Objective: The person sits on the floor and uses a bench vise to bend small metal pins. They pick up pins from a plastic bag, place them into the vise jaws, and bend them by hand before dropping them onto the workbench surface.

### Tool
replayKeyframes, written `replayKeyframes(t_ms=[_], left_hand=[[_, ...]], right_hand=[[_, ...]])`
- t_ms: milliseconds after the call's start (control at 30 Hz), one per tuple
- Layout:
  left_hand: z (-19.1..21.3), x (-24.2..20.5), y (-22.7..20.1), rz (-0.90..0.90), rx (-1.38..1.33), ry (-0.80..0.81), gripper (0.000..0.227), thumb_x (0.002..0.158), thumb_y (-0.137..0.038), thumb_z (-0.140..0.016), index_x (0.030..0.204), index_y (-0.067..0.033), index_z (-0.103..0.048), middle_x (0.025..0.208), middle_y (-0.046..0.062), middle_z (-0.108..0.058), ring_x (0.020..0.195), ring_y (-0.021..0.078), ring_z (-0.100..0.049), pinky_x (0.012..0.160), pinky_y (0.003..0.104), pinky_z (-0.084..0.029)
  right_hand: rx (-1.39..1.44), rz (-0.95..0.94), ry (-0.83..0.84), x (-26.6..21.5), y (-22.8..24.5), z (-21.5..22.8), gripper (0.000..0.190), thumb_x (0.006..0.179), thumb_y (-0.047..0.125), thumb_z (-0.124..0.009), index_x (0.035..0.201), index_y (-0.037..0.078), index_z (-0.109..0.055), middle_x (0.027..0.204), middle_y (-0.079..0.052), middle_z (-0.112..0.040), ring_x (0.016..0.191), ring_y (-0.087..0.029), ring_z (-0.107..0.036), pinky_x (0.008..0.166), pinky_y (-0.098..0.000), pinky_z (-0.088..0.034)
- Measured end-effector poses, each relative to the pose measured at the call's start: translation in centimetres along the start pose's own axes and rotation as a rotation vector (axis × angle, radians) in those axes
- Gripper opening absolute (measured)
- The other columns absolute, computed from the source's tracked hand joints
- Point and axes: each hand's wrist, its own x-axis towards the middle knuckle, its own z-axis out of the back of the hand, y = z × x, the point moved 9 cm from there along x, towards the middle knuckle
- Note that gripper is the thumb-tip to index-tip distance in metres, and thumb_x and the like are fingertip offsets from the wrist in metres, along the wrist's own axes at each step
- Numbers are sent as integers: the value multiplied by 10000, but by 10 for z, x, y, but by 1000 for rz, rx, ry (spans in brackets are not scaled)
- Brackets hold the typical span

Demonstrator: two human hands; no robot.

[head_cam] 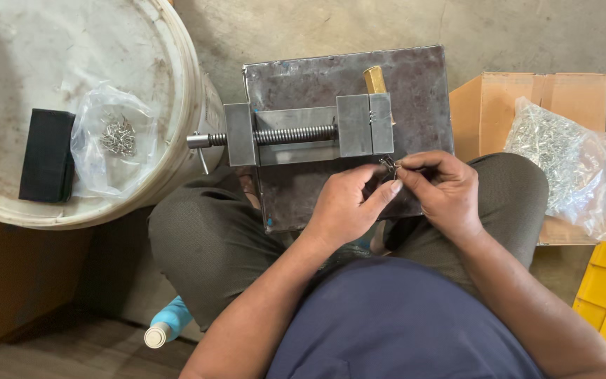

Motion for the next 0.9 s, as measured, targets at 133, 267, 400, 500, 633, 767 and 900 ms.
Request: replayKeyframes(t_ms=[133,267,400,500,633,767,900], left_hand=[[0,0,-1,-180,1,-33,244,992,-263,-652,1104,-56,-720,910,139,-749,805,272,-750,712,337,-566],[-1,0,6,-184,-22,-38,203,1011,-218,-618,1054,-41,-708,866,143,-725,760,286,-715,689,362,-545],[2,-2,7,-187,-12,-90,192,1015,-204,-609,1035,-35,-699,844,149,-706,756,297,-696,685,373,-536],[2,-1,9,-149,-41,-75,182,1017,-193,-604,1004,-31,-685,812,139,-709,733,286,-706,688,368,-538],[3,-2,7,-180,-96,-116,170,1017,-188,-610,1046,-42,-691,854,131,-726,759,292,-721,691,357,-549],[1,-3,1,-228,-24,-100,160,1021,-190,-625,1049,-47,-693,884,140,-723,797,305,-724,690,354,-545],[3,-6,1,-232,-14,-119,151,1025,-191,-626,1022,-48,-674,867,143,-713,785,318,-717,678,369,-539]], right_hand=[[80,-42,-24,-4,-4,-6,167,972,-54,-722,1124,-10,-669,1073,-94,-748,988,-117,-715,902,-255,-595],[182,-63,-12,-5,-4,-9,184,946,-59,-724,1112,-5,-663,1070,-90,-742,989,-109,-713,912,-257,-593],[87,17,-23,-4,7,-1,163,946,-80,-731,1089,-27,-675,1107,-108,-729,1022,-120,-699,945,-273,-582],[213,-98,-27,4,0,10,153,941,-58,-729,1076,-10,-679,1079,-94,-739,985,-112,-707,934,-273,-587],[61,-179,141,-3,-2,-1,224,908,-44,-749,1117,-9,-677,1035,-95,-726,940,-106,-683,845,-261,-578],[247,-176,160,-5,0,-17,331,918,-60,-724,1222,0,-607,1075,-77,-687,1009,-103,-661,900,-256,-563],[435,-278,83,-11,-9,-23,356,919,-73,-693,1241,8,-566,1040,-89,-694,977,-115,-673,894,-262,-568]])
